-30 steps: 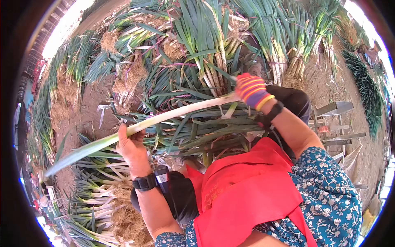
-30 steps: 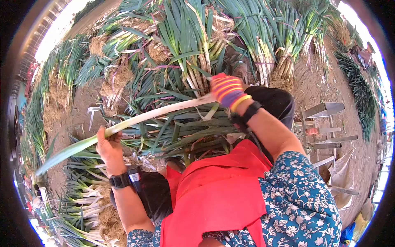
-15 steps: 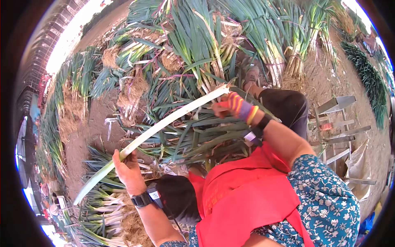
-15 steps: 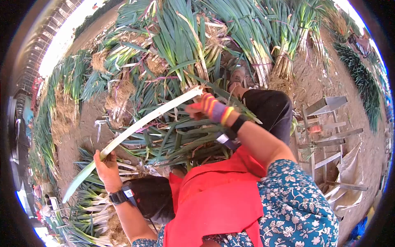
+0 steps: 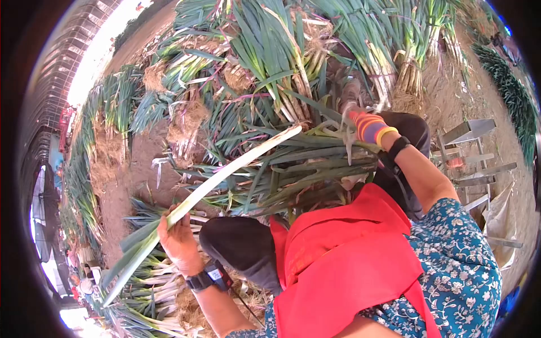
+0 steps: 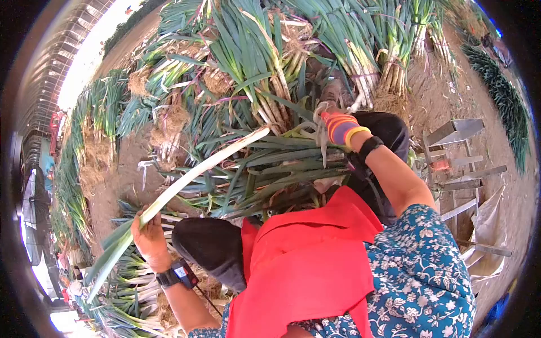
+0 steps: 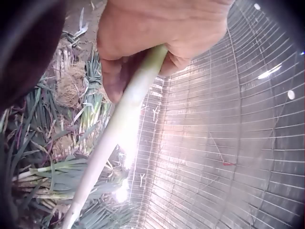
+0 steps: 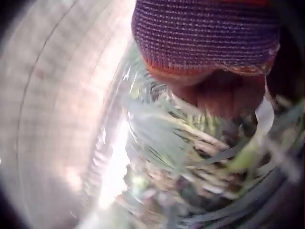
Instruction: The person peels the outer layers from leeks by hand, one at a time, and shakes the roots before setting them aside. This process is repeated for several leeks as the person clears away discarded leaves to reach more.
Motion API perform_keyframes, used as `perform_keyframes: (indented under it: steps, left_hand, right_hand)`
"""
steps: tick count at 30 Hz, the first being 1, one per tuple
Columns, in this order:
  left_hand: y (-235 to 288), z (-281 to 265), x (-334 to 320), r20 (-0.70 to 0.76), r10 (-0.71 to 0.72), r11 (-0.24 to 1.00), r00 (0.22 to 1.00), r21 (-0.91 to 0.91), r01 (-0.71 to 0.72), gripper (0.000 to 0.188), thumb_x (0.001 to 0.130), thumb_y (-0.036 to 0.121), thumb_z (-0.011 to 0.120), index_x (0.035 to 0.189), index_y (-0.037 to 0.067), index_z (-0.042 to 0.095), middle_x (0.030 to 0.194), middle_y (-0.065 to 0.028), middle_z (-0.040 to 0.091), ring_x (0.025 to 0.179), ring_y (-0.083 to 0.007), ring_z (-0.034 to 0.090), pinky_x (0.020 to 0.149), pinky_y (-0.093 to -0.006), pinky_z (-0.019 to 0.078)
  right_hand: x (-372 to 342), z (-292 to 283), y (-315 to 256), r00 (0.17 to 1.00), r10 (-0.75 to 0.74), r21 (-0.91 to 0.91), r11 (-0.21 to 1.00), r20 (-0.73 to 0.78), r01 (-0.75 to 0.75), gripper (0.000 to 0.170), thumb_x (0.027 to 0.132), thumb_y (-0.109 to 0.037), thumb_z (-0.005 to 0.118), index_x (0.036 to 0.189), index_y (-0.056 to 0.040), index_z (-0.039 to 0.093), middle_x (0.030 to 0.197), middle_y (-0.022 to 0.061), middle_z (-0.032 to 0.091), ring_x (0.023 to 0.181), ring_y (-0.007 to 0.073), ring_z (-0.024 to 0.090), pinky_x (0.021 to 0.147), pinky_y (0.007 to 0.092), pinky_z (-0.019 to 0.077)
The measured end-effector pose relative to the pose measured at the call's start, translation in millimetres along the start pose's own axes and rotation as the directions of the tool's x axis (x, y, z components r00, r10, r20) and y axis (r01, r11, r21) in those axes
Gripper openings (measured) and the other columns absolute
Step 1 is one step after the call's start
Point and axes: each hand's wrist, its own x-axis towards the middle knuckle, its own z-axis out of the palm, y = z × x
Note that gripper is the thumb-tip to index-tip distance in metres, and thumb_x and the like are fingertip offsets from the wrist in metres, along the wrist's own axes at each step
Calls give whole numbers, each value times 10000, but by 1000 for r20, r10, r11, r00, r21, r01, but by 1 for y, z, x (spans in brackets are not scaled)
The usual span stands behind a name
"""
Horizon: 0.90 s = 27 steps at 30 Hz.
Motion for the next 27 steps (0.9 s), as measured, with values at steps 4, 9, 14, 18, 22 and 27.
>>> perform_keyframes:
  steps: [4, 9, 14, 18, 22, 27]
  left_hand:
    - [-9, 30, 0, 159, 6, 999, 987, -49, 2, 289, 857, 169, 571, 1076, -15, 540, 1034, -156, 611, 1025, -309, 576, 930, -442, 459]
    - [-3, 94, -19, 236, -13, 999, 972, -39, 22, 362, 878, 296, 588, 1081, 3, 527, 940, -139, 611, 959, -298, 578, 895, -435, 453]
    - [1, 117, -14, 50, 117, 986, 992, -127, -110, 373, 890, 415, 569, 903, 51, 490, 647, -2, 404, 595, -126, 390, 610, -313, 384]
    - [-3, 161, -7, -22, 215, 976, 976, 43, -214, 309, 869, 354, 620, 851, 86, 467, 608, 24, 405, 502, -89, 380, 484, -262, 354]
    - [-45, 203, -22, -41, 110, 976, 993, 192, -100, 209, 846, 205, 560, 702, 72, 486, 561, -26, 460, 396, -135, 398, 418, -309, 381]
    - [-134, 180, -53, 497, 179, 741, 849, 500, -449, 202, 901, 164, 509, 914, -34, 547, 848, -91, 593, 767, -156, 572, 677, -295, 466]
  right_hand:
    - [-11, -79, -63, 995, -60, 75, 995, -78, 66, 536, 782, -207, 584, 1275, -52, 441, 1085, 199, 587, 952, 344, 590, 806, 406, 457]
    - [-23, -90, -108, 756, -517, 39, 815, -401, 578, 700, 722, -323, 678, 1314, -67, 405, 1116, 175, 577, 930, 356, 576, 791, 428, 452]
    - [-57, -17, -133, 909, -417, 599, 726, -8, 339, 292, 723, -292, 671, 927, -87, 633, 693, 151, 618, 678, 318, 615, 622, 388, 479]
    - [-61, -26, -157, 944, -330, 869, 466, -4, 166, 296, 739, -287, 665, 939, -71, 626, 704, 158, 621, 670, 311, 623, 617, 376, 473]
    - [-52, -65, -180, 930, -350, 840, 467, -111, 276, 293, 736, -259, 665, 956, -70, 625, 698, 152, 620, 661, 301, 627, 603, 368, 473]
    - [-32, -73, -178, 931, -218, 796, 485, -291, 362, 275, 743, -254, 664, 953, -81, 616, 723, 177, 613, 687, 364, 609, 579, 401, 478]
